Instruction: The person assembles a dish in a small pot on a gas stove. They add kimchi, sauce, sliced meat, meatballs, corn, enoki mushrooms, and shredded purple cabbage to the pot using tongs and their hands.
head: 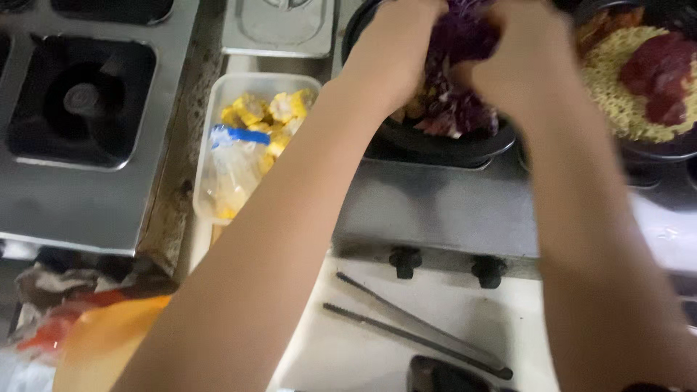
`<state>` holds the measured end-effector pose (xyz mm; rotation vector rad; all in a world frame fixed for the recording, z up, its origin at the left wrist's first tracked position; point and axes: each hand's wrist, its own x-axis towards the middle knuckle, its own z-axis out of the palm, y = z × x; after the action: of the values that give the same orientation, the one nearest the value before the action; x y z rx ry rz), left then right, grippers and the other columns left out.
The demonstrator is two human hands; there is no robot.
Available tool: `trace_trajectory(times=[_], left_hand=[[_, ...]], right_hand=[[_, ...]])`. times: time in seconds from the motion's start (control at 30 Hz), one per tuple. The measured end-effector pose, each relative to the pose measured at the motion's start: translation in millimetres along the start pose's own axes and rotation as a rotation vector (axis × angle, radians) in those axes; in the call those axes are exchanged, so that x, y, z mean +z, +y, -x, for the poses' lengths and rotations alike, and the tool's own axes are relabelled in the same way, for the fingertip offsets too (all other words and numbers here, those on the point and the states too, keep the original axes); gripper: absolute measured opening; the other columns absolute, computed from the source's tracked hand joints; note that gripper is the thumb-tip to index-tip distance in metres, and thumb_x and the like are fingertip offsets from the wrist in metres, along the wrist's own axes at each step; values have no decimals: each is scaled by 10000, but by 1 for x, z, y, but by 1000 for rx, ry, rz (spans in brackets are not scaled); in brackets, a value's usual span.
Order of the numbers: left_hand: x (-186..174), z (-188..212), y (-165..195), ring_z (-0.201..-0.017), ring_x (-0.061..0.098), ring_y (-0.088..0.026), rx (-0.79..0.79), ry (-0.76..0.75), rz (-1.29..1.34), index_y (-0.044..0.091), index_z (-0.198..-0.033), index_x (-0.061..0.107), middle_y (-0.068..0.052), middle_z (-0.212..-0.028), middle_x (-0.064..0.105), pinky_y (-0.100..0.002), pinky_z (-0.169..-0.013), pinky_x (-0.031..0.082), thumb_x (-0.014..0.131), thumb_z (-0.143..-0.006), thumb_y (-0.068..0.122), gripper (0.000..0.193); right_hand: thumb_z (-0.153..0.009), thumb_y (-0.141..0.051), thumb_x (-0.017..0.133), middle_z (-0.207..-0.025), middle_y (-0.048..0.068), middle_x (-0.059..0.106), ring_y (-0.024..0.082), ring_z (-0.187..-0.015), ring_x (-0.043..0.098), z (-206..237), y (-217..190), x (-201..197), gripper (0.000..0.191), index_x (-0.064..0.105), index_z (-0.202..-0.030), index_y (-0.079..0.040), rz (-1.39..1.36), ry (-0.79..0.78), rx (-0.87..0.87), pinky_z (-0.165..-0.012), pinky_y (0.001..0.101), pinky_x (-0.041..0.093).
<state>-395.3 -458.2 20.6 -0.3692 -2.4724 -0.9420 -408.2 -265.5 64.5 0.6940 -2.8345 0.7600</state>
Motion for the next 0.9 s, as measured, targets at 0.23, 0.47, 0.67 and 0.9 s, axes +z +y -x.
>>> trace_trajectory(times=[0.23,0.47,0.67,0.9], left_hand=[[0,-22,-9,-1030,684,-402,-52,-402,-351,35,-1064,726,-246,-1081,694,-478,-832,549,632,-841,-16,247],[-24,-21,-10,-989,722,-334,-107,-332,-207,127,-1101,731,-166,-1032,740,-442,-791,564,660,-792,4,340],[-23,-19,-8,-940,703,-345,-51,-366,-199,151,-1201,663,-163,-1042,718,-449,-747,546,895,-614,178,632],[27,-37,-21,-925,724,-302,8,-228,-162,103,-998,729,-134,-975,748,-418,-800,561,772,-793,80,211]], right_hand=[[-886,-95,708,-1131,275,698,473,-1069,646,10,-11,26,362,743,-1245,-71,39,-81,-80,-912,504,521],[-796,-98,835,-1193,236,704,403,-1098,674,23,-17,10,490,701,-1262,-26,-39,111,-175,-939,453,522],[-895,-126,746,-1200,171,735,324,-1084,717,28,-5,-24,392,724,-1285,-100,21,-17,105,-946,428,531],[-904,-91,689,-1102,252,717,394,-1048,685,17,-24,1,422,705,-1326,-98,-8,-148,123,-909,456,531]])
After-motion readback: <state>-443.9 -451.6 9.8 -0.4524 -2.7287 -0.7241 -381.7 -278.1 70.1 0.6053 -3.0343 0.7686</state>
